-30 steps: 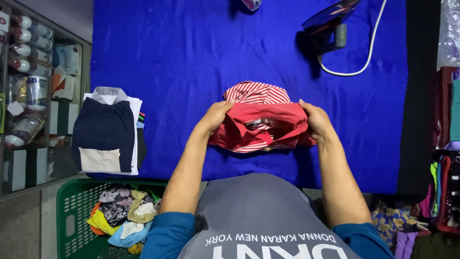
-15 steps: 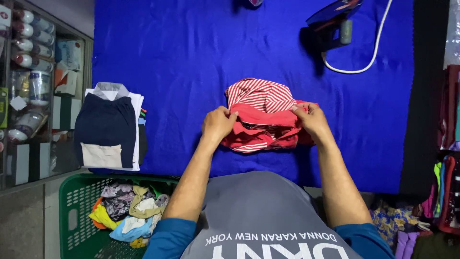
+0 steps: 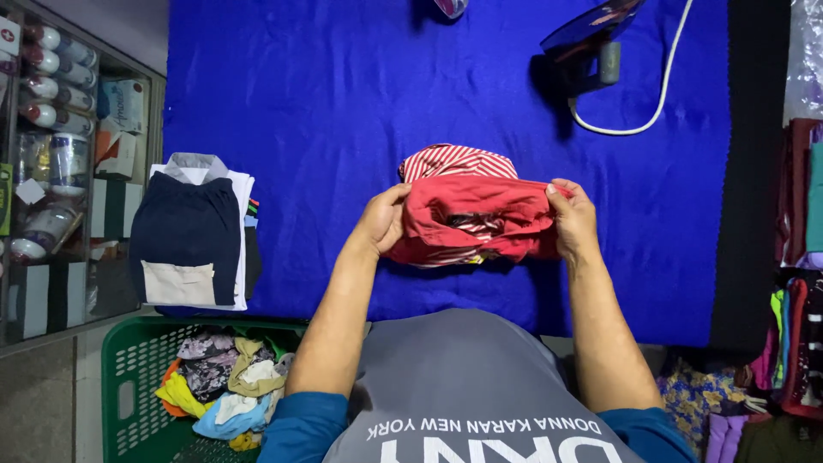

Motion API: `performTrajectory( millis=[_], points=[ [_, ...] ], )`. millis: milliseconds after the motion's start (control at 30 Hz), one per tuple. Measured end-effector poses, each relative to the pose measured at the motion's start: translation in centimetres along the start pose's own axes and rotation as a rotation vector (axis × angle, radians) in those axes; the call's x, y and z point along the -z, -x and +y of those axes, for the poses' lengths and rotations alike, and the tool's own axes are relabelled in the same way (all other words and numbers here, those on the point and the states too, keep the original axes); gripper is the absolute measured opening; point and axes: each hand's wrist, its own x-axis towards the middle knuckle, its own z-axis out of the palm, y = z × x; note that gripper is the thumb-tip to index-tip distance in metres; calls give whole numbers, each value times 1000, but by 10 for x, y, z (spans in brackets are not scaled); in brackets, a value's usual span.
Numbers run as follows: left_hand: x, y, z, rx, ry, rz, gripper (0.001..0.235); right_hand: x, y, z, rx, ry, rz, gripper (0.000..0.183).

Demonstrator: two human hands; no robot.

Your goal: Ironing a red and white striped polo shirt on an ironing board.

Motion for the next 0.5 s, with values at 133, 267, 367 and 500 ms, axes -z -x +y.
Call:
performTrajectory(
  millis=[133, 267, 367, 500],
  points=[
    [38, -21, -17, -15, -110, -10, 38, 19, -12, 27, -31, -16, 40, 29],
    [16, 0, -14, -282, -1199, 513, 43, 19, -12, 30, -94, 253, 107, 30],
    [-3, 17, -12, -379, -1510, 537, 41, 6, 0, 11, -108, 335, 94, 34],
    [-31, 33, -7, -434, -1565, 568, 29, -4, 11, -11, -91, -30, -119, 41]
  ],
)
